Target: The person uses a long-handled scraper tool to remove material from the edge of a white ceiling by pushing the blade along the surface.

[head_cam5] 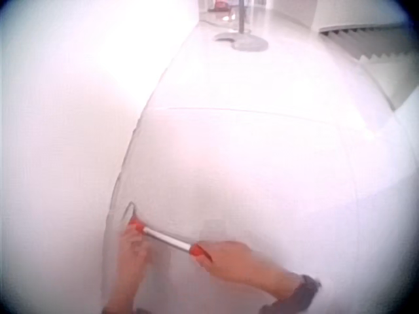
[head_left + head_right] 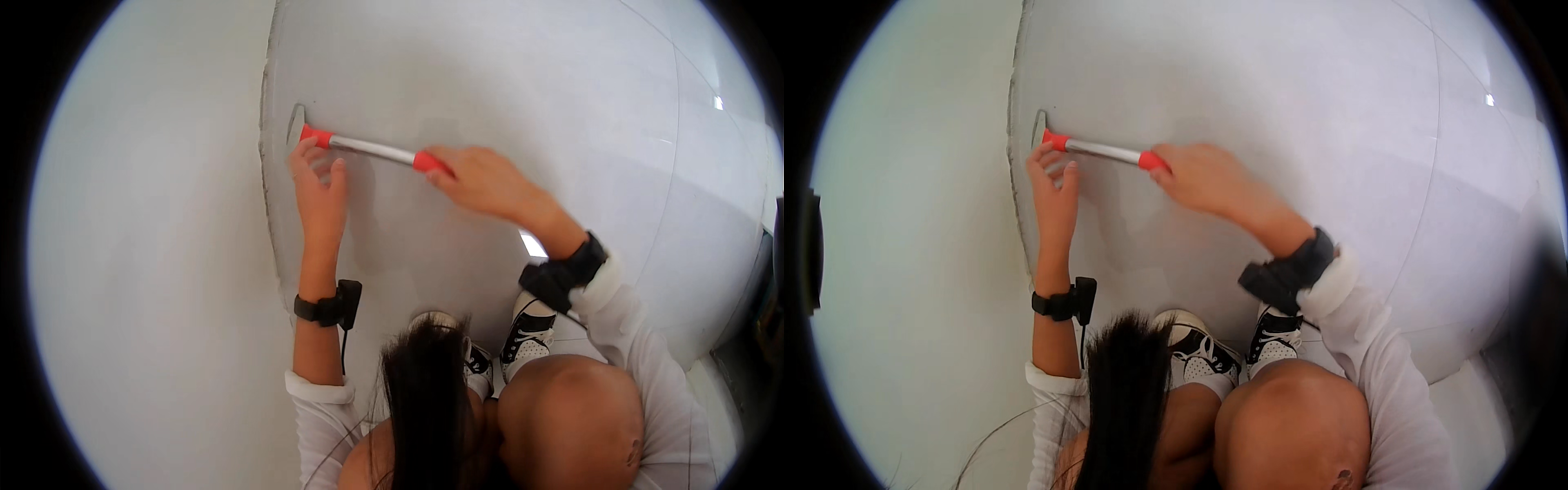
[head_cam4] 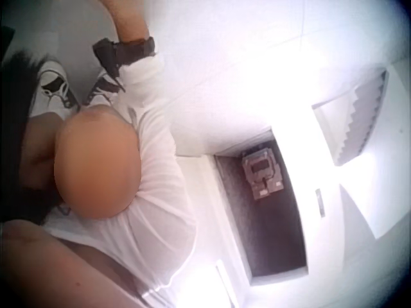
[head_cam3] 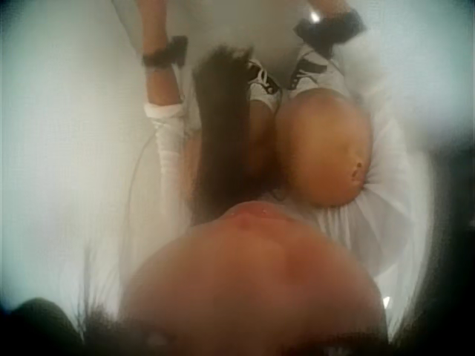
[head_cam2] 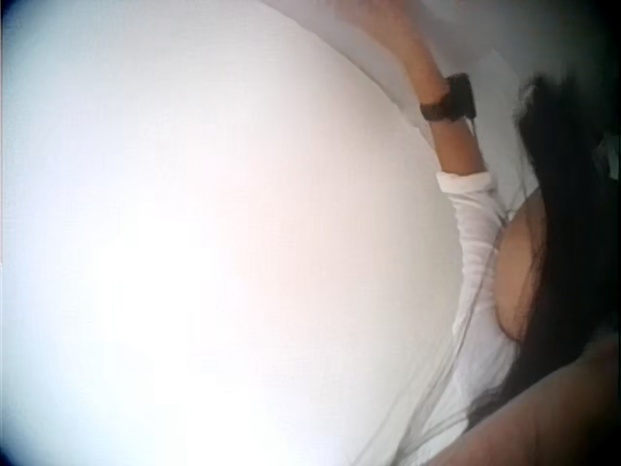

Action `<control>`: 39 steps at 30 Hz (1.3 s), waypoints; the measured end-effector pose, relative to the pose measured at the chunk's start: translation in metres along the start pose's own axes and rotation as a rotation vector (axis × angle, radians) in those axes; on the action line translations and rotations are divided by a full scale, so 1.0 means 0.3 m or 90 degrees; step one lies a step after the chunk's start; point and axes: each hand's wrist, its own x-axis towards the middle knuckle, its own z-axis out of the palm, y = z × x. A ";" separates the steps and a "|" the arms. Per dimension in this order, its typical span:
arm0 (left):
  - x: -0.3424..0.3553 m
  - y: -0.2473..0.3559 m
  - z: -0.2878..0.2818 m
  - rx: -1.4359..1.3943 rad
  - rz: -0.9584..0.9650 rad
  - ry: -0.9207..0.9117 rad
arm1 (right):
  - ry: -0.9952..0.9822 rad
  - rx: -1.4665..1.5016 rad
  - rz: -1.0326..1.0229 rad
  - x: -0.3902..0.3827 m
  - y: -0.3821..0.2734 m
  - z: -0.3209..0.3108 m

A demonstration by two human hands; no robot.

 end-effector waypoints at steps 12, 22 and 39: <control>0.073 0.109 0.112 0.631 0.659 0.027 | -0.061 -0.214 -0.141 0.109 -0.135 -0.261; 0.135 0.108 0.189 0.548 0.651 0.007 | -0.100 -0.306 -0.136 0.148 -0.107 -0.400; 0.214 0.147 0.131 0.588 0.650 0.039 | -0.120 -0.281 -0.161 0.280 -0.106 -0.346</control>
